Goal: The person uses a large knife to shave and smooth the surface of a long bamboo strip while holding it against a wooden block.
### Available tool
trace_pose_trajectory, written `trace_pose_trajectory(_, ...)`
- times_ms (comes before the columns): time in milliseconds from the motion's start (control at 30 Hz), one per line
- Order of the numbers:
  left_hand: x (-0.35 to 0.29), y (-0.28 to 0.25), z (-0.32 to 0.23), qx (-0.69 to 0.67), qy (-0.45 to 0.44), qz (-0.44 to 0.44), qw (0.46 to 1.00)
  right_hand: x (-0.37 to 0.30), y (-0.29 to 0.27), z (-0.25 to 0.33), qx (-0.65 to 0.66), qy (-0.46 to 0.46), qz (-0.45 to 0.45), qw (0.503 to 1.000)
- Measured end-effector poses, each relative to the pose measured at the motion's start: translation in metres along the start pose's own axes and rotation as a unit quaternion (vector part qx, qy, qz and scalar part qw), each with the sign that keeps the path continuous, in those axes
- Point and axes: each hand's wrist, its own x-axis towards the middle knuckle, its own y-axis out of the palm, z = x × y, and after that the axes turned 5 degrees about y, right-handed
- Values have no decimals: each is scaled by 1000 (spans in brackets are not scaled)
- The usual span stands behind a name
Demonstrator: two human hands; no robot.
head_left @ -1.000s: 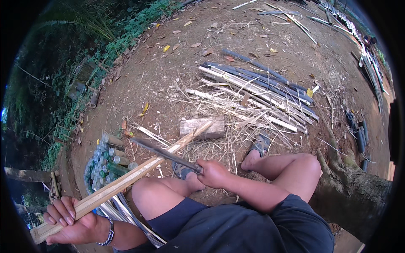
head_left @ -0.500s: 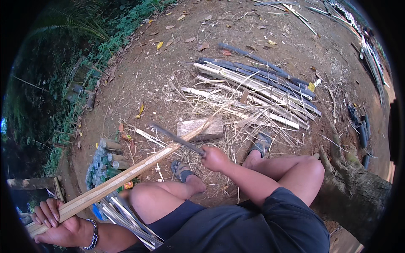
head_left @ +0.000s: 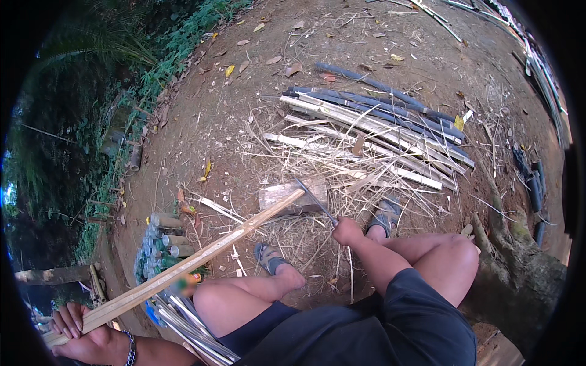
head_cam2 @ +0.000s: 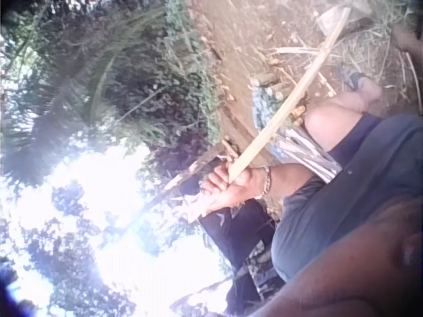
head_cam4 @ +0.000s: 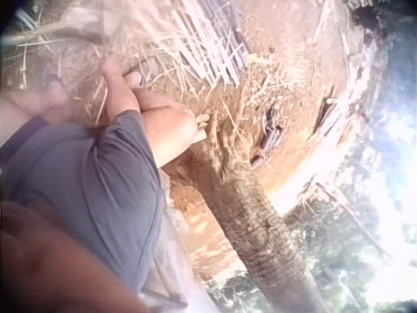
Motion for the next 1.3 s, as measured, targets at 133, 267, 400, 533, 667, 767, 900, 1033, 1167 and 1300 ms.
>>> trace_pose_trajectory(133,0,-2,-4,-8,-36,10,999,-20,3,49,23,-89,50,994)
trace_pose_trajectory(267,-7,3,2,-27,16,45,999,6,13,-13,0,19,21,1000)
trace_pose_trajectory(400,-21,8,7,-78,46,88,992,29,11,-24,-46,35,101,993)
trace_pose_trajectory(533,-28,-2,14,-116,71,81,987,-5,-1,13,64,59,140,986)
trace_pose_trajectory(667,-53,27,9,-6,106,-30,994,-62,-9,65,39,-91,21,995)
trace_pose_trajectory(767,-67,20,-1,-43,84,27,995,-121,-25,114,34,-202,6,979)
trace_pose_trajectory(900,-89,14,-4,-73,107,26,991,-226,-46,179,32,-307,76,948)
trace_pose_trajectory(1033,-108,17,-20,-68,115,5,991,-270,-30,187,24,-402,66,913)
trace_pose_trajectory(1167,-122,25,-26,-31,121,-46,991,-214,-16,142,26,-277,15,960)
trace_pose_trajectory(1300,-123,12,-24,-41,124,-61,990,-230,-11,141,13,-327,8,945)
